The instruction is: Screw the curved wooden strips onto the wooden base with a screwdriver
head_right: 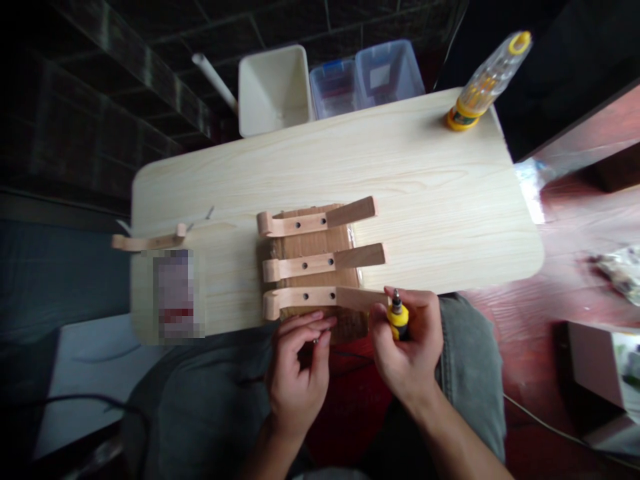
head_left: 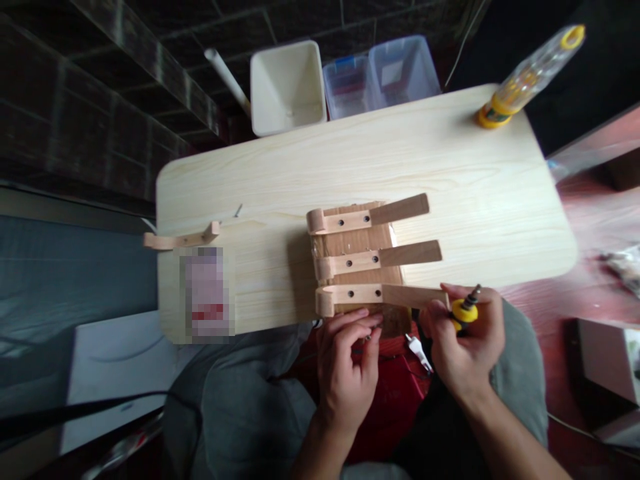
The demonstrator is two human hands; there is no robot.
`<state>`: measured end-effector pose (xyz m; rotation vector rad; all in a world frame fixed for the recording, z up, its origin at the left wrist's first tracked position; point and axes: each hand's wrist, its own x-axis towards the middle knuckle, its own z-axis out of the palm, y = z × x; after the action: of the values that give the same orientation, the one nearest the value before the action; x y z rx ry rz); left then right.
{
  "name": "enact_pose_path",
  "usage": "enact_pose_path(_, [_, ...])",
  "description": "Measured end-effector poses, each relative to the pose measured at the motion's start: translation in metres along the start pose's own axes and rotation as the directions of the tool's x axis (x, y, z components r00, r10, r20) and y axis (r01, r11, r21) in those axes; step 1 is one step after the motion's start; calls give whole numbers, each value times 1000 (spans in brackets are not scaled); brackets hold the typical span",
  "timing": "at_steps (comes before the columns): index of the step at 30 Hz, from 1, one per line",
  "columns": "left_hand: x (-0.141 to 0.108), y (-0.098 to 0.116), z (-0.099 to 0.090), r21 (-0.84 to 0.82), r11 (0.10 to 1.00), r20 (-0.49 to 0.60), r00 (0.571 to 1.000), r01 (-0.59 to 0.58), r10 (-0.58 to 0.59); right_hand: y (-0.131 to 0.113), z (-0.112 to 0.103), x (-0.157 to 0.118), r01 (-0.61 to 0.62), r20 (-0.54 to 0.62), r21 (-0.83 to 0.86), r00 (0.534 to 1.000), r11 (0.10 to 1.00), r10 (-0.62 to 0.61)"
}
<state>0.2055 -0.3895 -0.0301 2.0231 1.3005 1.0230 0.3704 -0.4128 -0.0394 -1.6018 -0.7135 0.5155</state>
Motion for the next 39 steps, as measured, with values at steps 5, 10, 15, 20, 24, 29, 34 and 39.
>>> enact_pose_path(5, [-2, -2, 2, -10, 1000, -6, 1000, -19, 19, -3, 2, 2, 4, 15, 29, 1000, 1000, -4])
enact_pose_path(10, [-2, -1, 3, -15, 1000, -23, 1000, -20, 19, -7, 6, 6, -44, 30, 36, 999, 998, 43])
enact_pose_path(15, [-3, -1, 4, -40, 999, -22, 999, -25, 24, -10, 14, 10, -98, -6, 26, 995, 995, 98])
enact_pose_path(20, [-4, -1, 6, -54, 998, -37, 999, -16, 14, -18, 17, 8, -165, 22, -25, 986, 986, 166])
enact_pose_path(24, [-4, 0, 7, -65, 998, -45, 999, -20, 17, -20, 19, 5, -171, -5, -53, 985, 984, 171])
enact_pose_path(29, [-4, 0, 7, -64, 998, -56, 998, -16, 12, -16, 23, 2, -197, -17, -52, 980, 979, 196])
enact_pose_path(34, [-5, 0, 8, -70, 997, -63, 998, -20, 15, -16, 26, 1, -225, -25, -64, 974, 972, 224])
enact_pose_path(39, [-5, 0, 10, -59, 998, -69, 997, -21, 17, -16, 27, 1, -220, -47, -93, 975, 971, 216])
